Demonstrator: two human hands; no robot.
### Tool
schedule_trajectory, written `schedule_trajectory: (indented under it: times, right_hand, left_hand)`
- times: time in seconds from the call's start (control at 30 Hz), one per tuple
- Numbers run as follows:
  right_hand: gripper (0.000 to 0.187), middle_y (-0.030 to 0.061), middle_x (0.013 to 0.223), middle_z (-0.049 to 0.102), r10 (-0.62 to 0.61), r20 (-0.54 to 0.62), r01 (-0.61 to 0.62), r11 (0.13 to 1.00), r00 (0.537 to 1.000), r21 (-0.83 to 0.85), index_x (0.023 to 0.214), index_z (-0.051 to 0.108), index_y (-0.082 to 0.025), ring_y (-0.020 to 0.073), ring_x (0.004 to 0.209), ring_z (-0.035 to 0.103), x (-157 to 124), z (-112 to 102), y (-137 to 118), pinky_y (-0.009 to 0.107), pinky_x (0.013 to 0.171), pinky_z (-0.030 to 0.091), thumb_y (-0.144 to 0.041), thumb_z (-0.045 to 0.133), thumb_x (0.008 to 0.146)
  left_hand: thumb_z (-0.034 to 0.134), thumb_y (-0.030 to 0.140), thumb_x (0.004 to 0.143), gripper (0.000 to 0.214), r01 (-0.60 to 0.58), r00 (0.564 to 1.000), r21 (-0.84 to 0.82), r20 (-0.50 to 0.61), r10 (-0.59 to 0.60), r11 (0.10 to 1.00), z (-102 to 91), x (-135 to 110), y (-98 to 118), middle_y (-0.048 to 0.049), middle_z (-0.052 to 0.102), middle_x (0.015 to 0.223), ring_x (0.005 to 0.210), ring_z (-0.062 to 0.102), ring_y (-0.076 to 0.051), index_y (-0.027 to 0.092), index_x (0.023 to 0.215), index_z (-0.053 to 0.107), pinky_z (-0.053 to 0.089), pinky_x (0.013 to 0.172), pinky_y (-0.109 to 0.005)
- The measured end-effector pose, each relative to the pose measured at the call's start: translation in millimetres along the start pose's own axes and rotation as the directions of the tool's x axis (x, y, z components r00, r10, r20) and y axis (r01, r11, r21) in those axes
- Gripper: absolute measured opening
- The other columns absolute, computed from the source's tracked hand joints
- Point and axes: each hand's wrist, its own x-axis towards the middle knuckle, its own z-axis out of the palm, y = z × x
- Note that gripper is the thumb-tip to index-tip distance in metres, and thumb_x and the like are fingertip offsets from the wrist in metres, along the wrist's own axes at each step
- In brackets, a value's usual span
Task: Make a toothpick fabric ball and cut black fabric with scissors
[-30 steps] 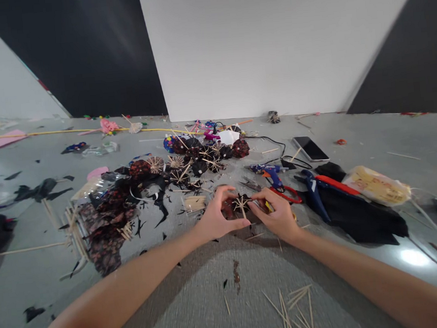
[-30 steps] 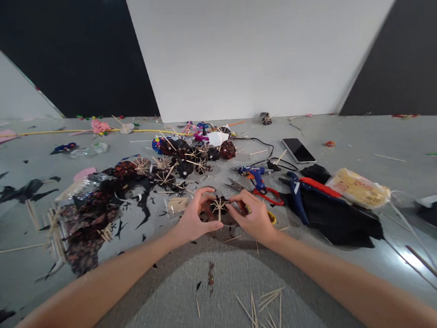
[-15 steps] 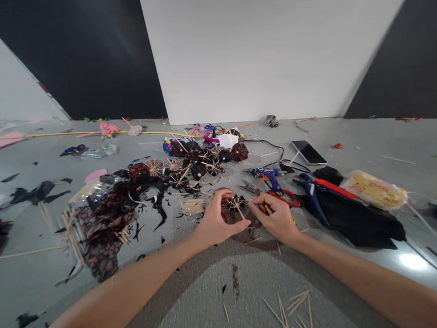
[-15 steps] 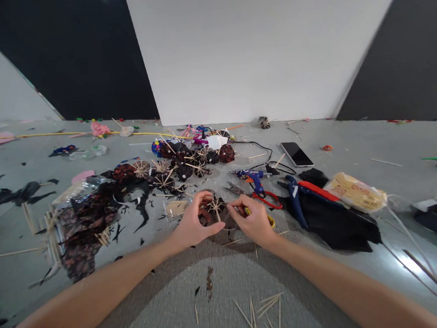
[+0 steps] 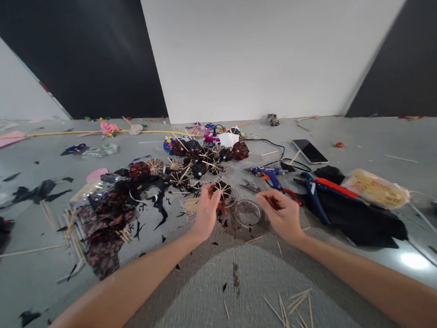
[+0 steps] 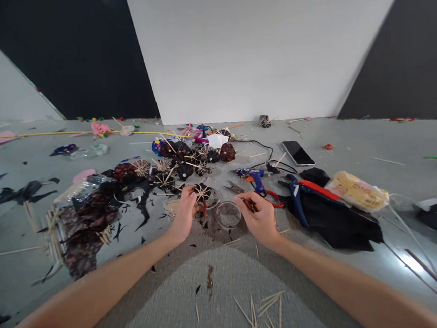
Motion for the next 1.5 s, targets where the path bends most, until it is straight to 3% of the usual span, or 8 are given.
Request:
schedule_trajectory:
  times: [0.27, 0.5, 0.8, 0.9, 1.0, 1.13, 1.37, 1.5]
  right_hand:
    - [0.024, 0.0009, 0.071, 0.062, -0.078, 0.075, 0.081, 0.996, 0.994, -0.031, 0.086, 0.073, -0.022, 0.0159, 0.064, 0.054, -0.2, -0.6, -1.0, 0.03, 0.061, 0.042, -0.041, 0.065, 0.098]
    - [0.032, 0.0012, 0.07, 0.065, -0.102, 0.13, 0.11, 0.992, 0.986, -0.06, 0.08, 0.072, -0.021, 0.0156, 0.064, 0.057, 1.6, -1.5, -6.5, 0.029, 0.062, 0.042, -0.044, 0.06, 0.1]
    - [0.046, -0.0019, 0.059, 0.048, -0.142, 0.227, 0.157, 0.987, 0.963, -0.045, 0.062, 0.049, -0.021, 0.0126, 0.057, 0.046, 1.3, -3.4, -5.3, 0.029, 0.059, 0.035, -0.036, 0.051, 0.106]
    - [0.042, -0.003, 0.063, 0.04, -0.184, 0.236, 0.195, 0.981, 0.954, -0.022, 0.065, 0.043, -0.021, 0.0125, 0.058, 0.04, 0.0, -3.7, -2.9, 0.029, 0.058, 0.031, -0.032, 0.05, 0.105]
    - [0.029, -0.0013, 0.072, 0.045, -0.237, 0.232, 0.236, 0.971, 0.943, 0.03, 0.076, 0.049, -0.022, 0.0143, 0.066, 0.044, -0.6, -4.1, -1.5, 0.029, 0.063, 0.035, -0.028, 0.05, 0.105]
    - [0.005, 0.003, 0.091, 0.052, -0.25, 0.236, 0.252, 0.967, 0.939, 0.021, 0.103, 0.057, -0.023, 0.0179, 0.081, 0.051, 1.5, -3.2, -1.8, 0.032, 0.075, 0.043, -0.023, 0.053, 0.102]
    - [0.009, 0.002, 0.092, 0.054, -0.214, 0.272, 0.235, 0.971, 0.938, -0.047, 0.107, 0.055, -0.025, 0.0178, 0.083, 0.055, 3.3, 0.6, -0.9, 0.032, 0.078, 0.046, -0.02, 0.054, 0.1]
    - [0.02, 0.0018, 0.091, 0.056, -0.306, 0.285, 0.33, 0.943, 0.908, -0.037, 0.116, 0.055, -0.025, 0.0178, 0.081, 0.057, -0.3, 0.6, -2.2, 0.032, 0.077, 0.05, -0.018, 0.058, 0.098]
  left_hand:
    - [0.046, 0.077, 0.093, 0.06, -0.001, 0.999, -0.142, 0.05, 0.009, 0.99, -3.8, 2.2, -9.7, -0.0089, 0.071, 0.105, 0.085, 0.071, -0.025, 0.024, 0.121, 0.044, 0.056, 0.064, -0.038]
    - [0.038, 0.077, 0.095, 0.059, -0.001, 0.999, -0.149, 0.032, 0.006, 0.989, -2.8, 2.9, -9.7, -0.0091, 0.075, 0.103, 0.085, 0.071, -0.024, 0.025, 0.12, 0.045, 0.055, 0.066, -0.038]
    - [0.044, 0.071, 0.098, 0.051, -0.012, 0.996, -0.238, 0.078, 0.032, 0.971, -2.7, 2.2, -10.4, -0.0075, 0.074, 0.099, 0.074, 0.067, -0.021, 0.024, 0.118, 0.045, 0.05, 0.061, -0.034]
    - [0.049, 0.076, 0.093, 0.058, 0.012, 0.997, -0.22, 0.074, 0.004, 0.975, -3.3, 2.8, -10.8, -0.0071, 0.073, 0.1, 0.071, 0.066, -0.021, 0.024, 0.119, 0.045, 0.05, 0.061, -0.034]
    - [0.054, 0.079, 0.088, 0.062, 0.012, 0.998, -0.209, 0.068, 0.002, 0.978, -3.0, 1.9, -8.2, -0.0064, 0.072, 0.099, 0.074, 0.066, -0.021, 0.024, 0.117, 0.047, 0.051, 0.062, -0.034]
    - [0.059, 0.074, 0.089, 0.059, -0.009, 0.997, -0.126, 0.079, 0.019, 0.992, -0.8, -2.2, -2.0, -0.005, 0.067, 0.099, 0.075, 0.063, -0.02, 0.024, 0.119, 0.048, 0.051, 0.063, -0.033]
    - [0.084, 0.053, 0.078, 0.075, -0.109, 0.984, 0.146, 0.159, 0.086, 0.983, 4.3, -10.8, 2.3, -0.0111, 0.055, 0.125, 0.106, 0.062, -0.024, 0.021, 0.132, 0.043, 0.054, 0.082, -0.034]
    - [0.091, 0.046, 0.07, 0.083, -0.12, 0.986, 0.253, 0.147, 0.085, 0.96, 4.7, -10.2, -1.0, -0.0131, 0.053, 0.132, 0.113, 0.06, -0.026, 0.022, 0.133, 0.042, 0.055, 0.082, -0.034]
